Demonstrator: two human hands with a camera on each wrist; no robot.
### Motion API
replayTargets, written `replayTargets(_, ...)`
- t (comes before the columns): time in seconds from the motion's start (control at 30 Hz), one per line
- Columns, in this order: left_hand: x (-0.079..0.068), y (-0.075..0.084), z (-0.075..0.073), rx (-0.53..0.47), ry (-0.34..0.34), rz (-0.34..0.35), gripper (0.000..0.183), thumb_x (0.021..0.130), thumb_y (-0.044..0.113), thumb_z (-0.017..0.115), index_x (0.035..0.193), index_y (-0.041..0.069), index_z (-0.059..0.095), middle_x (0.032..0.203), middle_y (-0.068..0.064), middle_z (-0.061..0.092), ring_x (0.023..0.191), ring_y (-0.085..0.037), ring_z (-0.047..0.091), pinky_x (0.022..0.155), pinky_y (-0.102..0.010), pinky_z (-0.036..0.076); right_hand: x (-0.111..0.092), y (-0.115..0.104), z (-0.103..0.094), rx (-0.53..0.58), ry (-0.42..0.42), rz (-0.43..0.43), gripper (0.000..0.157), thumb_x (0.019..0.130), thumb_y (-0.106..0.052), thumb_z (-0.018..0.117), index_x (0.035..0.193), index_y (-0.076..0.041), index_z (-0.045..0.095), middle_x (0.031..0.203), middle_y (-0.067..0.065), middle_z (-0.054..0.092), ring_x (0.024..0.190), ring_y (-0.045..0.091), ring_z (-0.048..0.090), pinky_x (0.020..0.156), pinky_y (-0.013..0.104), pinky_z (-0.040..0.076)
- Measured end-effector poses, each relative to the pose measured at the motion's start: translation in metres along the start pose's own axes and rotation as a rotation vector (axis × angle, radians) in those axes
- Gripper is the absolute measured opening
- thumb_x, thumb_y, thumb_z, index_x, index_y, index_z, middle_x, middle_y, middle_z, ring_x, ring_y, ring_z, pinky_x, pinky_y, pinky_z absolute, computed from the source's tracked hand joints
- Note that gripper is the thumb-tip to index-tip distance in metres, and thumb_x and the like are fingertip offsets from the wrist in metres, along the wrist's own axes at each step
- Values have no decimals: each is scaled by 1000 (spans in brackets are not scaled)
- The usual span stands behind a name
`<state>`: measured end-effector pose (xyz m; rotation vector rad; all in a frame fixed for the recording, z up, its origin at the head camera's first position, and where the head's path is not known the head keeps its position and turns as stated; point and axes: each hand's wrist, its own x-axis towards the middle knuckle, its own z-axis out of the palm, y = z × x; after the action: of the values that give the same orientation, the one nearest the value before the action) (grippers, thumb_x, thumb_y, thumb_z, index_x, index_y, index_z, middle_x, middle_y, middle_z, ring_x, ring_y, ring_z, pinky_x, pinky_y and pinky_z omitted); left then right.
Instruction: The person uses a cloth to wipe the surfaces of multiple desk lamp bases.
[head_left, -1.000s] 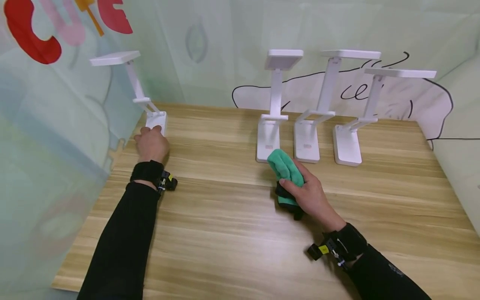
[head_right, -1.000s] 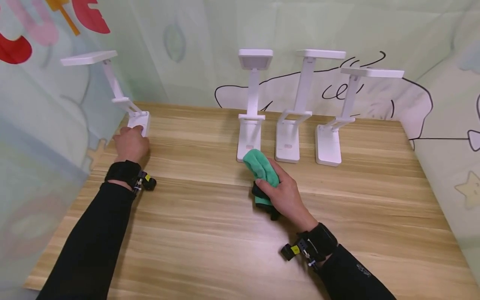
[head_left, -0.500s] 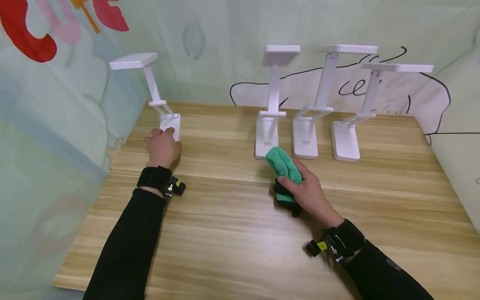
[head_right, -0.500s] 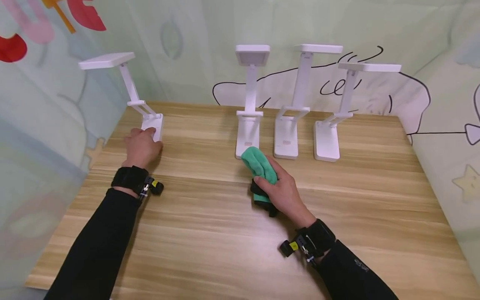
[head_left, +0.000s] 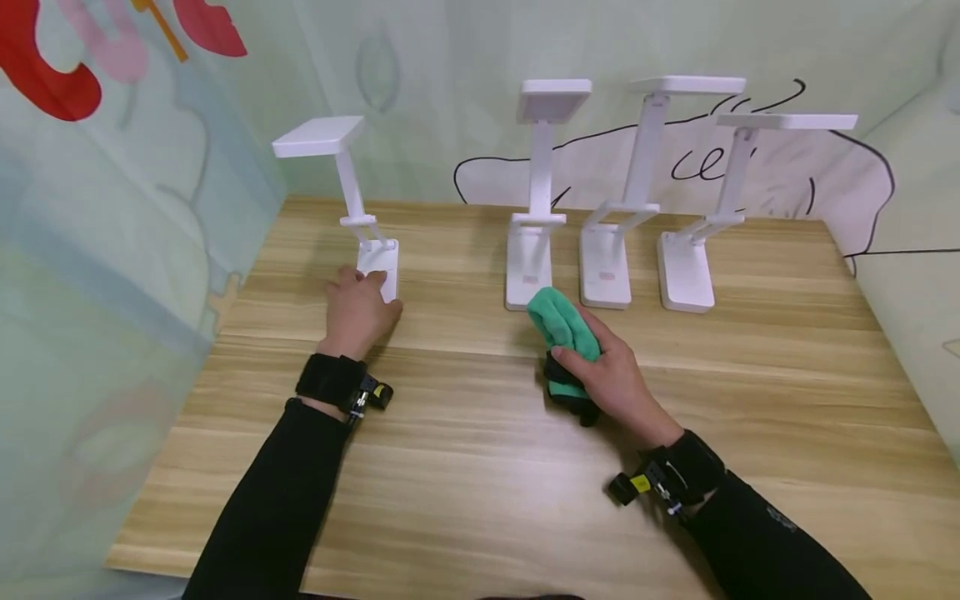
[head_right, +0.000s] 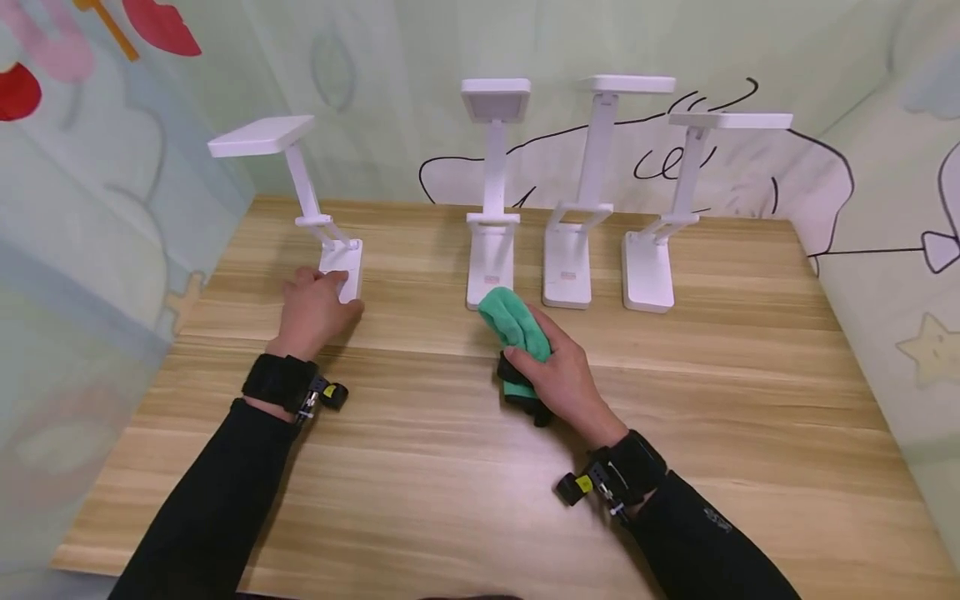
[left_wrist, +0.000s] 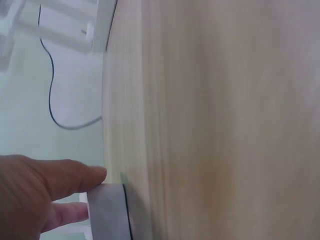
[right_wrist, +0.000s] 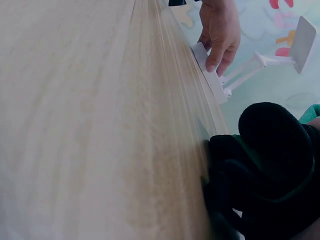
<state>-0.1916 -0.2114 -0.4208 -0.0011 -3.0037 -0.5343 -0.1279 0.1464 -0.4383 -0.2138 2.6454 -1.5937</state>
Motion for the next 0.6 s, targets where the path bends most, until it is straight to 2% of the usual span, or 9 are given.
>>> replayTargets(0.23, -14, 23, 2, 48, -30, 90, 56, 82, 34, 70, 125, -1, 60, 112, -32, 54, 107, -43, 45, 88, -58, 36, -1, 1, -1, 1, 13, -15, 66, 88, -36, 70, 146, -32, 40, 144, 10, 49, 123, 26, 46, 101, 53, 39)
replayTargets(0.4, -25, 35, 3, 86, -39, 132, 49, 82, 35, 70, 116, 2, 61, 103, -29, 54, 94, -43, 50, 83, -56, 40, -3, -2, -2, -7, 8, -21, 65, 89, -32, 69, 147, -32, 40, 144, 12, 49, 123, 27, 46, 100, 54, 39)
replayTargets(0.6, -43, 44, 7, 113, -1, 203, 48, 80, 35, 73, 113, 2, 62, 98, -27, 55, 87, -41, 52, 74, -53, 43, -9, -21, -5, -4, -3, -1, 65, 90, -20, 68, 148, -18, 39, 144, 20, 47, 124, 33, 44, 101, 57, 37)
